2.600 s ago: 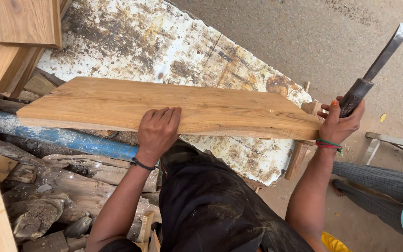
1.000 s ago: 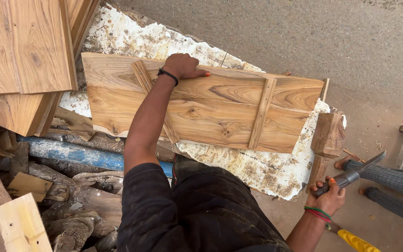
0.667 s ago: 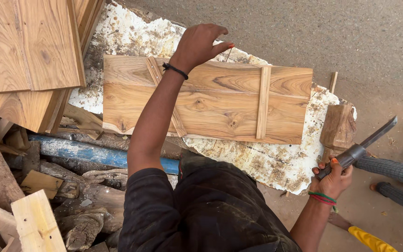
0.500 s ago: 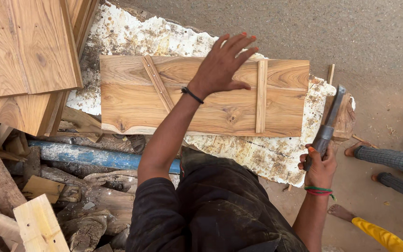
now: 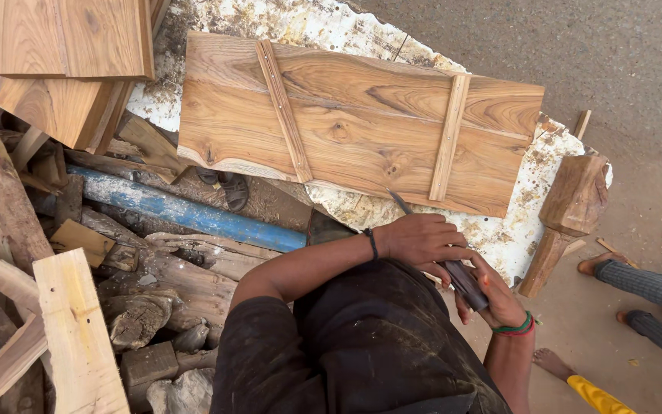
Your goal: The person uses a chisel and wooden mallet to carve and shape a wooden plank. They also use pliers to remove small pieces of wood and adjust the plank's position on the workbench.
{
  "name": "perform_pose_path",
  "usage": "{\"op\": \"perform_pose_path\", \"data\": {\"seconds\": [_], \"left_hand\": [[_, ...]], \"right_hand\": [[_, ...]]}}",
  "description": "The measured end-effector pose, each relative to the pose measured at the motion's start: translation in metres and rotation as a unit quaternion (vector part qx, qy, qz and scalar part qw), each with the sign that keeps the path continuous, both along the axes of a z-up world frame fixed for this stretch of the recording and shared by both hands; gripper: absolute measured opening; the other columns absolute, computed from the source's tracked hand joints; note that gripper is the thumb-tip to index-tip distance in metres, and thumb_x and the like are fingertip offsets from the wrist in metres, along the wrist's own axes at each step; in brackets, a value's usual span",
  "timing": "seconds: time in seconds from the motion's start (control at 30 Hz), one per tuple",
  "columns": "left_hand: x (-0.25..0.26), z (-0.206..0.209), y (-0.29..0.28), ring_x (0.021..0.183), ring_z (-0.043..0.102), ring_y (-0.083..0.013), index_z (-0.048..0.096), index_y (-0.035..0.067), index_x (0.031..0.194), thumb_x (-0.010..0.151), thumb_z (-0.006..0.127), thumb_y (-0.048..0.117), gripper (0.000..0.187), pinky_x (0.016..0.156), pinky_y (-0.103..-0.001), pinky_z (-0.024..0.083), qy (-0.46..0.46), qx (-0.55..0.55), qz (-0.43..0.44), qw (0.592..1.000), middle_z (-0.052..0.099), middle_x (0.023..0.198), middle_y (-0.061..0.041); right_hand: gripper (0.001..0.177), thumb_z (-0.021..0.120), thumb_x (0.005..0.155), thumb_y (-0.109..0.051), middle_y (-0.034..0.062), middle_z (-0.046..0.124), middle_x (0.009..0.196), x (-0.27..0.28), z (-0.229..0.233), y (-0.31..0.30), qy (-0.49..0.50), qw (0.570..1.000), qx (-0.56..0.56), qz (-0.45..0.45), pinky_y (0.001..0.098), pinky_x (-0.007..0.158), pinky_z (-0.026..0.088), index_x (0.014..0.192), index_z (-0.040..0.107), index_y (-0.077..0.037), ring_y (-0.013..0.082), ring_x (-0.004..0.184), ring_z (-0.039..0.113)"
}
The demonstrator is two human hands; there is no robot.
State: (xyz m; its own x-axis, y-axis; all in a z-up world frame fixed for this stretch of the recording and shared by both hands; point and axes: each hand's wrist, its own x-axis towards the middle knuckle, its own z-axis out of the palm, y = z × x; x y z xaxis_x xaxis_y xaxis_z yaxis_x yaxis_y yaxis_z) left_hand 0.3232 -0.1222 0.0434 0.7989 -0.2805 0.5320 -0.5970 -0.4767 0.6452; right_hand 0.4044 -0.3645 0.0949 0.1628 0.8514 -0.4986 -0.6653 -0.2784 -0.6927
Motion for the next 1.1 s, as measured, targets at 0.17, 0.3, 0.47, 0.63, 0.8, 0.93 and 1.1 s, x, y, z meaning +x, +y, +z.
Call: {"op": "perform_pose_path", "data": {"seconds": [0.17, 0.3, 0.47, 0.63, 0.8, 0.93, 1.1], "left_hand": [[0.01, 0.014, -0.032, 0.081, 0.068, -0.0258, 0.059, 0.014, 0.125, 0.077, 0.08, 0.059, 0.069, 0.067, -0.039, 0.054, 0.043, -0.056, 0.066, 0.995, 0.061, 0.102, -0.005], [0.015, 0.0, -0.029, 0.074, 0.07, -0.0246, 0.065, 0.015, 0.114, 0.079, 0.083, 0.055, 0.056, 0.06, -0.04, 0.053, 0.106, 0.061, 0.186, 0.975, 0.063, 0.093, -0.003], [0.012, -0.016, 0.013, 0.078, 0.071, -0.028, 0.065, 0.014, 0.104, 0.08, 0.084, 0.042, 0.041, 0.063, -0.042, 0.054, 0.206, 0.074, 0.297, 0.929, 0.066, 0.089, -0.004], [0.035, -0.031, 0.081, 0.081, 0.07, -0.0334, 0.056, 0.011, 0.11, 0.084, 0.079, 0.027, 0.038, 0.067, -0.045, 0.054, 0.279, 0.024, 0.323, 0.904, 0.068, 0.097, -0.008], [0.056, -0.038, 0.125, 0.081, 0.07, -0.0359, 0.055, 0.01, 0.105, 0.076, 0.08, 0.021, 0.04, 0.065, -0.048, 0.054, 0.28, 0.041, 0.367, 0.886, 0.067, 0.1, -0.01], [0.055, -0.069, 0.142, 0.078, 0.07, -0.0361, 0.056, 0.01, 0.11, 0.077, 0.081, 0.024, 0.043, 0.065, -0.047, 0.055, 0.249, 0.016, 0.418, 0.873, 0.067, 0.103, -0.01], [0.051, -0.105, 0.145, 0.076, 0.071, -0.0346, 0.059, 0.013, 0.113, 0.07, 0.084, 0.025, 0.051, 0.063, -0.046, 0.056, 0.22, -0.033, 0.43, 0.875, 0.071, 0.098, -0.009]], "right_hand": [[0.086, 0.056, 0.1, -0.06, 0.0174, 0.069, 0.085, 0.039, -0.029, -0.026, 0.15, 0.974, 0.168, 0.017, 0.0364, 0.054, 0.061, 0.157, 0.032, 0.0, 0.0204, 0.059, 0.069], [0.039, 0.06, 0.115, -0.028, 0.0139, 0.066, 0.09, 0.069, -0.077, -0.051, -0.395, 0.907, -0.077, -0.126, 0.0302, 0.074, 0.055, 0.135, 0.06, 0.006, 0.0143, 0.079, 0.065], [0.053, 0.08, 0.105, -0.028, 0.0143, 0.067, 0.113, 0.143, -0.138, -0.107, -0.572, 0.703, -0.327, -0.268, 0.0368, 0.082, 0.052, 0.14, 0.053, 0.001, 0.0213, 0.102, 0.064], [0.087, 0.093, 0.091, -0.045, 0.025, 0.059, 0.122, 0.169, -0.176, -0.139, -0.593, 0.647, -0.435, -0.199, 0.0506, 0.093, 0.047, 0.143, 0.044, 0.004, 0.0396, 0.109, 0.06], [0.101, 0.099, 0.078, -0.044, 0.0335, 0.057, 0.126, 0.146, -0.18, -0.102, -0.642, 0.527, -0.525, -0.185, 0.0582, 0.093, 0.045, 0.146, 0.041, 0.003, 0.0509, 0.115, 0.057], [0.088, 0.094, 0.083, -0.038, 0.0312, 0.064, 0.121, 0.111, -0.178, -0.082, -0.627, 0.491, -0.584, -0.161, 0.0544, 0.087, 0.049, 0.144, 0.047, 0.003, 0.0471, 0.107, 0.062], [0.054, 0.084, 0.084, -0.025, 0.0184, 0.065, 0.099, 0.12, -0.153, -0.071, -0.455, 0.667, -0.486, -0.334, 0.0483, 0.072, 0.055, 0.123, 0.055, -0.002, 0.0345, 0.082, 0.066]]}}
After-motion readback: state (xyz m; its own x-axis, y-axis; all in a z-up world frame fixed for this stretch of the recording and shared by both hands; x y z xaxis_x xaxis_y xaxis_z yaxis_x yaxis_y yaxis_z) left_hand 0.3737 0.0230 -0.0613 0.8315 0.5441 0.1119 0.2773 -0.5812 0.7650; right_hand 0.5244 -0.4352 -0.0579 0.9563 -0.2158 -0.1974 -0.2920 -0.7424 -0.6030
